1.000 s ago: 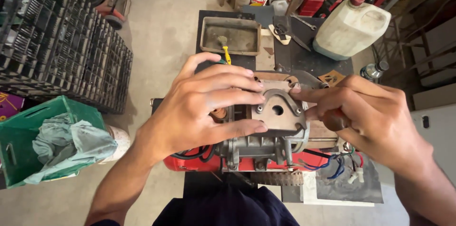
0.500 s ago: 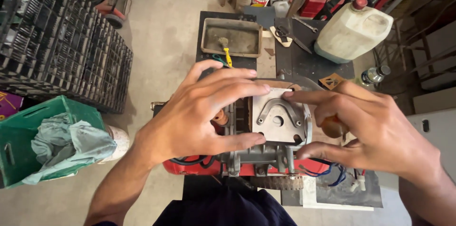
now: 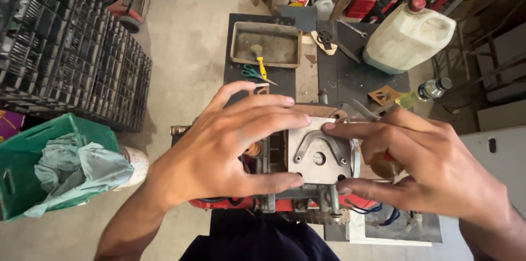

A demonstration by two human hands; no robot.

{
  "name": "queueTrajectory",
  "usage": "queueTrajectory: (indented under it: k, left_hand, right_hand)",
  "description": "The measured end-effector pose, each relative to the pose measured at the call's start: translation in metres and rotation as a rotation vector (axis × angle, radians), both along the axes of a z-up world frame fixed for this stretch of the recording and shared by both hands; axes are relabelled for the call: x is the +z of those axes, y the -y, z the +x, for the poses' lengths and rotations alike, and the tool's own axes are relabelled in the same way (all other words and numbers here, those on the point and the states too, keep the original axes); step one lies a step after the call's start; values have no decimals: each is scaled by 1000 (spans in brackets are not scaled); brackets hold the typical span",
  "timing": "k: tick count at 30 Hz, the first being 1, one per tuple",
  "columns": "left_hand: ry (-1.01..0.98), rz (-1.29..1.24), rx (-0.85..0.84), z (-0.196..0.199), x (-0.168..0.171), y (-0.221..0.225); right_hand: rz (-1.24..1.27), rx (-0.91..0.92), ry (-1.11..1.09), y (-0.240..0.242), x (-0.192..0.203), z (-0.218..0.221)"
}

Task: Disassembling the cylinder head of a small air compressor by removing the valve plate and gasket for inspection.

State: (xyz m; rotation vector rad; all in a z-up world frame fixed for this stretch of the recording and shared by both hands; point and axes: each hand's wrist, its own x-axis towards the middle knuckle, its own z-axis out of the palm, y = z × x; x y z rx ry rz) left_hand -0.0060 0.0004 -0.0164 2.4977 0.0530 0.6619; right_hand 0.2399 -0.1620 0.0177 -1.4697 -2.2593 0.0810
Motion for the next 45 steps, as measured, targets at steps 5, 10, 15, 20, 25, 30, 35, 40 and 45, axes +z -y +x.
queueTrajectory:
  k: [5, 10, 15, 20, 25, 30, 35, 40, 45]
  left_hand:
    - [55, 41, -17, 8, 0, 0]
    - [52, 30, -7, 2, 4, -3]
    - [45, 19, -5, 3, 4, -3]
    - [38, 53, -3, 3, 3, -4]
    - [55, 46, -28, 4, 3, -2]
    - [61, 57, -11, 3, 6, -4]
    - [52, 53, -6, 4, 6, -3]
    - [63, 58, 16, 4, 3, -3]
    - [113, 39, -23, 5, 1, -4]
  right_hand:
    - [-24, -41, 10, 2, 3, 4]
    - [-25, -36, 50, -2, 0, 1]
    - [-46, -6, 4, -4, 3, -1]
    - [-78, -28, -3, -3, 1, 0]
    - [-60, -35, 23, 0, 4, -3]
    - [-64, -15, -17, -4, 8, -7]
    - [-47, -10, 1, -4, 3, -2]
    - [-44, -11, 35, -5, 1, 1]
    - [-63, -16, 4, -1, 1, 1]
